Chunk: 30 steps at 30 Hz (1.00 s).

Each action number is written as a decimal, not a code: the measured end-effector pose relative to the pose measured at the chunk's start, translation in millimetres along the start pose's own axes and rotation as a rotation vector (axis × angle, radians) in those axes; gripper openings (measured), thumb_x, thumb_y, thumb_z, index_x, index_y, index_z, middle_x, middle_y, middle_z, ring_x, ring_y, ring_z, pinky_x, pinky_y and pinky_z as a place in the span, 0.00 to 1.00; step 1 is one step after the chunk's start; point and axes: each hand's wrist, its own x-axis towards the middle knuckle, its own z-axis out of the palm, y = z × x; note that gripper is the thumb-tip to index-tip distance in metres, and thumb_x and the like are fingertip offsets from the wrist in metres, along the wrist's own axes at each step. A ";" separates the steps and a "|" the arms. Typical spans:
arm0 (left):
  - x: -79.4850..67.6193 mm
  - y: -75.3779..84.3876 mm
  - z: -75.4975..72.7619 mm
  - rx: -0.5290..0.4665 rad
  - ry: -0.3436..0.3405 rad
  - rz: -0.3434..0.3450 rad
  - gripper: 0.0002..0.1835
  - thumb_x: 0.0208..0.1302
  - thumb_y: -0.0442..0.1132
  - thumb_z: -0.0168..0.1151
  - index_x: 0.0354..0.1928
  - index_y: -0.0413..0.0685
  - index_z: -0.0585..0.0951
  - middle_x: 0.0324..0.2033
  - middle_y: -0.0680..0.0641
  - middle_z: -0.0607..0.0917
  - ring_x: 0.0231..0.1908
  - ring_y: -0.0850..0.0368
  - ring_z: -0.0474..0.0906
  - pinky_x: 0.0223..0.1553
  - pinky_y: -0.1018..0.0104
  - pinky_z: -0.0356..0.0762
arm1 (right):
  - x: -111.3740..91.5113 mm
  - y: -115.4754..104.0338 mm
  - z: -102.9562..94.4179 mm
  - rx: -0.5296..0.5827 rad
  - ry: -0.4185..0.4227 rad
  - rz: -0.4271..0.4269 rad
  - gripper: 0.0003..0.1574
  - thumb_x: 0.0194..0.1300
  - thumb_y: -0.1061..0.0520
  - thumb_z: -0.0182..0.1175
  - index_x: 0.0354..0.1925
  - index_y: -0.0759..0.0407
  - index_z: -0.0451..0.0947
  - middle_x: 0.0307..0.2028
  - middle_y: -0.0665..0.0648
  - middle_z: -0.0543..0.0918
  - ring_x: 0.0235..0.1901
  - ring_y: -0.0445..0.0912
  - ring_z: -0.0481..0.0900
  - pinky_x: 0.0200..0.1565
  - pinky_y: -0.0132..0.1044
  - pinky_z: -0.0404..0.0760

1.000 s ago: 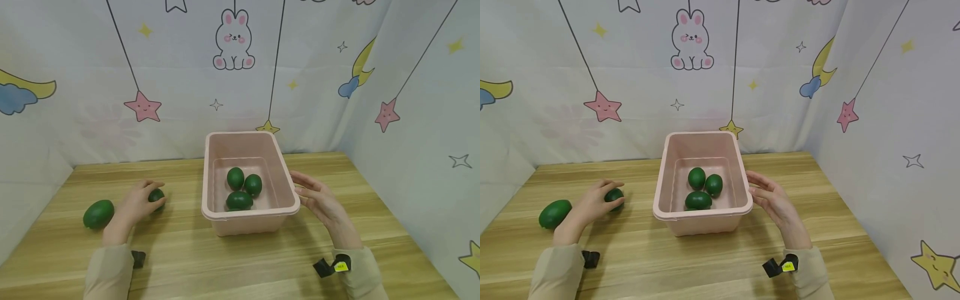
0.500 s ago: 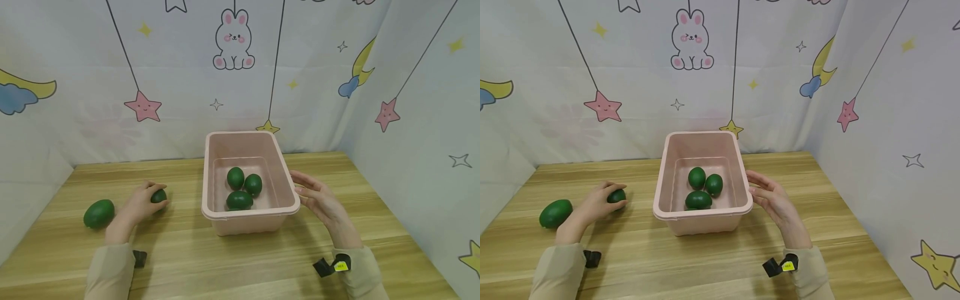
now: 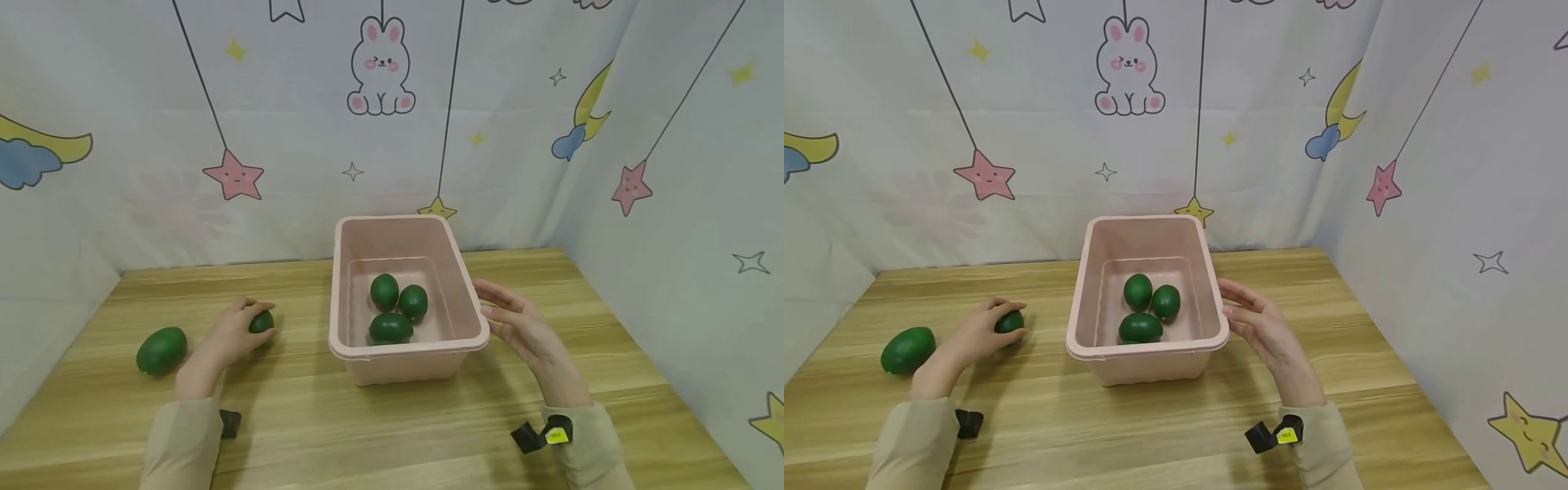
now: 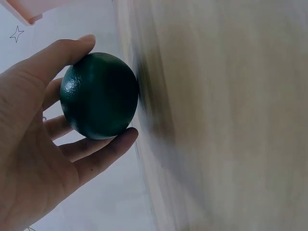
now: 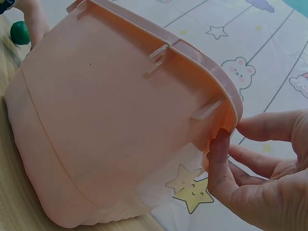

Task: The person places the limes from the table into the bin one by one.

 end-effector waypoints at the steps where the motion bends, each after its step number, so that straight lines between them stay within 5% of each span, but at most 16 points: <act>1: 0.0 0.0 0.2 0.002 0.000 0.007 0.30 0.62 0.46 0.63 0.64 0.41 0.71 0.59 0.31 0.69 0.56 0.26 0.69 0.50 0.36 0.74 | 0.0 0.1 0.0 -0.002 0.000 0.000 0.34 0.69 0.65 0.52 0.71 0.66 0.56 0.57 0.45 0.76 0.56 0.38 0.76 0.53 0.33 0.79; 30: -1.4 7.5 -3.7 0.021 0.013 0.056 0.30 0.60 0.46 0.66 0.63 0.42 0.73 0.56 0.32 0.72 0.54 0.30 0.72 0.48 0.39 0.76 | 0.7 1.8 -1.0 -0.008 -0.006 -0.010 0.33 0.70 0.65 0.51 0.70 0.65 0.57 0.57 0.45 0.75 0.56 0.38 0.76 0.53 0.33 0.79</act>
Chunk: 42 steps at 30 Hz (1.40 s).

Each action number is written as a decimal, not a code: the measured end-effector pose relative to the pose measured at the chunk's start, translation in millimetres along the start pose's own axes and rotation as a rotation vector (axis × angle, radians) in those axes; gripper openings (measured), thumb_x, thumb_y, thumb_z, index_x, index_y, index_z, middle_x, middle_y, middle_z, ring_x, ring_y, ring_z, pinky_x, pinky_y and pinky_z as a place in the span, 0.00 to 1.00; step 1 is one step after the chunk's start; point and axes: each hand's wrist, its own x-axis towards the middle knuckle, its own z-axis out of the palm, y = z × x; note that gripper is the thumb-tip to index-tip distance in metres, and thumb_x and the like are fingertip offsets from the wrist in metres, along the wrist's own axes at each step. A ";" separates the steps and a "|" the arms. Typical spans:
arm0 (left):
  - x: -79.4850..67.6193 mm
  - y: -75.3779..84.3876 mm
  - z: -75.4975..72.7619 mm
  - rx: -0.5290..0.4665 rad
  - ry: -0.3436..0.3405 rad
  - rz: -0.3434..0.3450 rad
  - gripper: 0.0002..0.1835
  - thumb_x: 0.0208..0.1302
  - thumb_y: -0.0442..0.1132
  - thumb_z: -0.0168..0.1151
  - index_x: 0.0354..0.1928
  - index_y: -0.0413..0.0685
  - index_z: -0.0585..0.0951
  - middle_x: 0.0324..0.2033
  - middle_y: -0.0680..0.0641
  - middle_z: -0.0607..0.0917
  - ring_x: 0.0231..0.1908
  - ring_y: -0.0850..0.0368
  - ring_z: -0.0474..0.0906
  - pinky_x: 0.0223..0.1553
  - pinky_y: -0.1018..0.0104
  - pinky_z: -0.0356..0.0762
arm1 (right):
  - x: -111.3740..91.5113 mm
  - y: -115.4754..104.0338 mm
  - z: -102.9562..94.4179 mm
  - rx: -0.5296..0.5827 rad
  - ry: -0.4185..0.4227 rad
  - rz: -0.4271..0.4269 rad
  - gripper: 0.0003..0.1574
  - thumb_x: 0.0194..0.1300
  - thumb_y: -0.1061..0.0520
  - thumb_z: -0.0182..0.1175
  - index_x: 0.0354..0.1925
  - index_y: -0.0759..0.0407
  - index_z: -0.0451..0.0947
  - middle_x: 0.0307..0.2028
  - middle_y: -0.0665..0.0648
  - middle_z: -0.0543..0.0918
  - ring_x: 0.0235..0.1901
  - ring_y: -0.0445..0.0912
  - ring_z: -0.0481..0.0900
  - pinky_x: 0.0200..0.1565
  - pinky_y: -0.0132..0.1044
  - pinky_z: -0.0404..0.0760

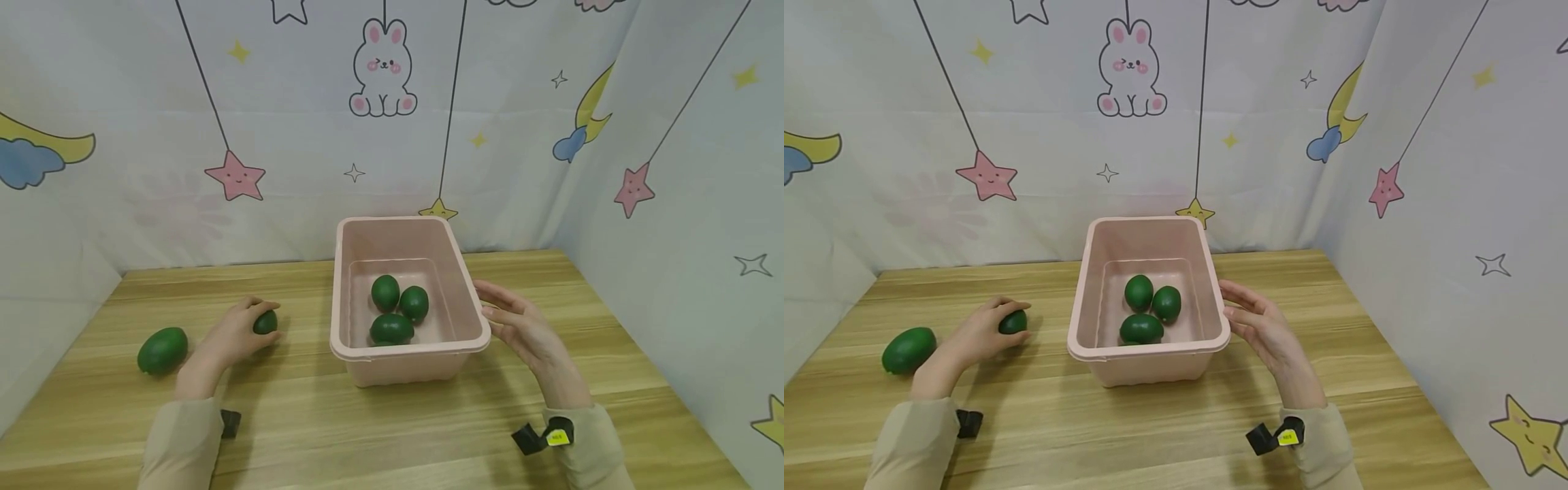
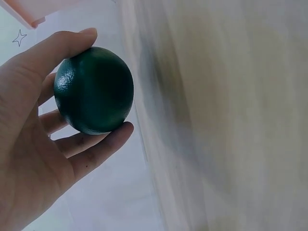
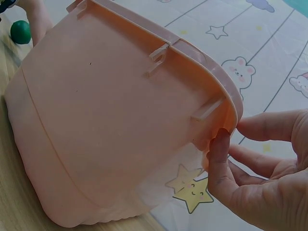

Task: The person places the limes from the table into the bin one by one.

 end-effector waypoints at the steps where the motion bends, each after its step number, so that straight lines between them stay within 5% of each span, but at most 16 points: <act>1: 0.6 0.7 -0.5 -0.001 0.000 0.002 0.30 0.60 0.46 0.66 0.63 0.42 0.73 0.57 0.32 0.72 0.53 0.30 0.73 0.47 0.39 0.76 | -0.1 0.0 0.0 0.000 0.001 0.001 0.33 0.70 0.65 0.51 0.70 0.65 0.57 0.57 0.45 0.75 0.56 0.38 0.76 0.53 0.33 0.79; 42: 18.5 30.6 -28.2 0.021 0.056 0.100 0.29 0.60 0.43 0.65 0.63 0.41 0.73 0.57 0.30 0.72 0.53 0.29 0.72 0.48 0.40 0.77 | -0.3 -0.3 0.7 0.010 0.001 -0.006 0.35 0.70 0.65 0.51 0.71 0.68 0.54 0.58 0.46 0.75 0.56 0.39 0.76 0.53 0.33 0.79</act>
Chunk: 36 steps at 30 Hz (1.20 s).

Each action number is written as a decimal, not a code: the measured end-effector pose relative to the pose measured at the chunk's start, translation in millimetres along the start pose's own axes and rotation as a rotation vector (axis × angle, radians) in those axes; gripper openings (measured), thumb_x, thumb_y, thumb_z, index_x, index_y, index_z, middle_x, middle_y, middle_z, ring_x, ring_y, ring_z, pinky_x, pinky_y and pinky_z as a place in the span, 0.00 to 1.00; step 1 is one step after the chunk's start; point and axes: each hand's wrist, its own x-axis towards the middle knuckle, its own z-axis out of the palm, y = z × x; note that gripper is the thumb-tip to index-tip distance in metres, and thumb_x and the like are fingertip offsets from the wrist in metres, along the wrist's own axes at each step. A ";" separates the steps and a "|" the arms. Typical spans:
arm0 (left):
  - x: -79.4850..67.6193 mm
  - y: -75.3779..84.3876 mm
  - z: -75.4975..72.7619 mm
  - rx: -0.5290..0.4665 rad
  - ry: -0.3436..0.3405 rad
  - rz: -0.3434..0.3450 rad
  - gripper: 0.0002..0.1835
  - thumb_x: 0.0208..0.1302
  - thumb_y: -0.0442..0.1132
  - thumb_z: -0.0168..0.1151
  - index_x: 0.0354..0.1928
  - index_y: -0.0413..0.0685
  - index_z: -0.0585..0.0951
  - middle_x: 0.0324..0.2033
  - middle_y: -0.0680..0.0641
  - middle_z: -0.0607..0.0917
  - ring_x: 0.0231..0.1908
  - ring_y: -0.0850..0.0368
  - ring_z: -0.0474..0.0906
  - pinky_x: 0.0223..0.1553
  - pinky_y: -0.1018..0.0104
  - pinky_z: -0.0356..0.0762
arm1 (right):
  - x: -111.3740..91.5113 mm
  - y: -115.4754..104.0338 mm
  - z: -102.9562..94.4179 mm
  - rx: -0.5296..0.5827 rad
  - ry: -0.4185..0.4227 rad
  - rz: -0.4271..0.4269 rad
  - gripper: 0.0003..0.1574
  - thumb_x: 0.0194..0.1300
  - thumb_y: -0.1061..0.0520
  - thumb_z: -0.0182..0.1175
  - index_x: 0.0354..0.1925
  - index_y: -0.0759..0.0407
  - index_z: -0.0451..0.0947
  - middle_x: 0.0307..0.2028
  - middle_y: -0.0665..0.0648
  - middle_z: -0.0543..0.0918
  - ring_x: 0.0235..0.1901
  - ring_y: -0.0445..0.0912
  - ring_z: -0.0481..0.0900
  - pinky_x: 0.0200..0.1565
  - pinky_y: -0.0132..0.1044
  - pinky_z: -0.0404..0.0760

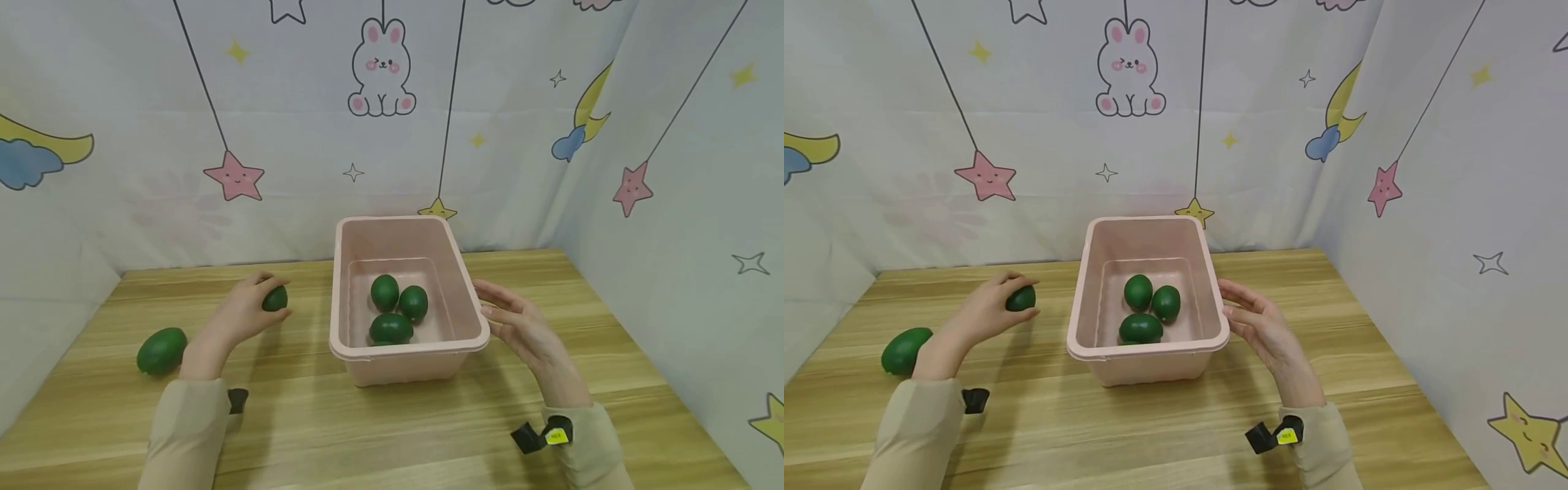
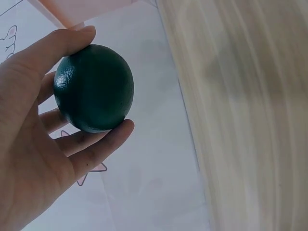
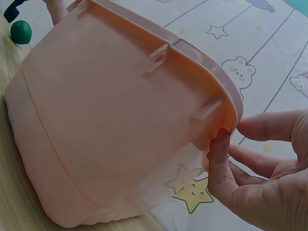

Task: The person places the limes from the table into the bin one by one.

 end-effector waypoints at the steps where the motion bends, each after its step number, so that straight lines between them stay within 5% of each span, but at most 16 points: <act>1: 0.9 0.9 -1.0 0.004 0.007 0.005 0.29 0.60 0.43 0.66 0.62 0.40 0.73 0.57 0.30 0.72 0.52 0.29 0.72 0.48 0.40 0.77 | 0.1 0.1 0.0 -0.001 -0.001 0.000 0.35 0.70 0.65 0.51 0.71 0.68 0.54 0.58 0.46 0.75 0.56 0.39 0.76 0.53 0.33 0.79; 15: 14.5 14.1 -18.1 0.050 0.007 0.023 0.30 0.60 0.44 0.65 0.64 0.41 0.72 0.56 0.33 0.72 0.48 0.37 0.76 0.45 0.43 0.78 | -0.3 -0.8 0.2 0.001 0.005 0.001 0.34 0.69 0.65 0.51 0.70 0.67 0.56 0.57 0.46 0.76 0.55 0.38 0.76 0.52 0.33 0.79; 36: 32.4 40.4 -30.3 0.100 0.003 0.063 0.28 0.60 0.44 0.65 0.63 0.46 0.73 0.58 0.35 0.72 0.54 0.36 0.70 0.49 0.43 0.77 | -0.3 0.4 -0.4 0.008 -0.005 0.004 0.34 0.69 0.65 0.51 0.71 0.67 0.55 0.57 0.46 0.75 0.55 0.38 0.76 0.53 0.33 0.79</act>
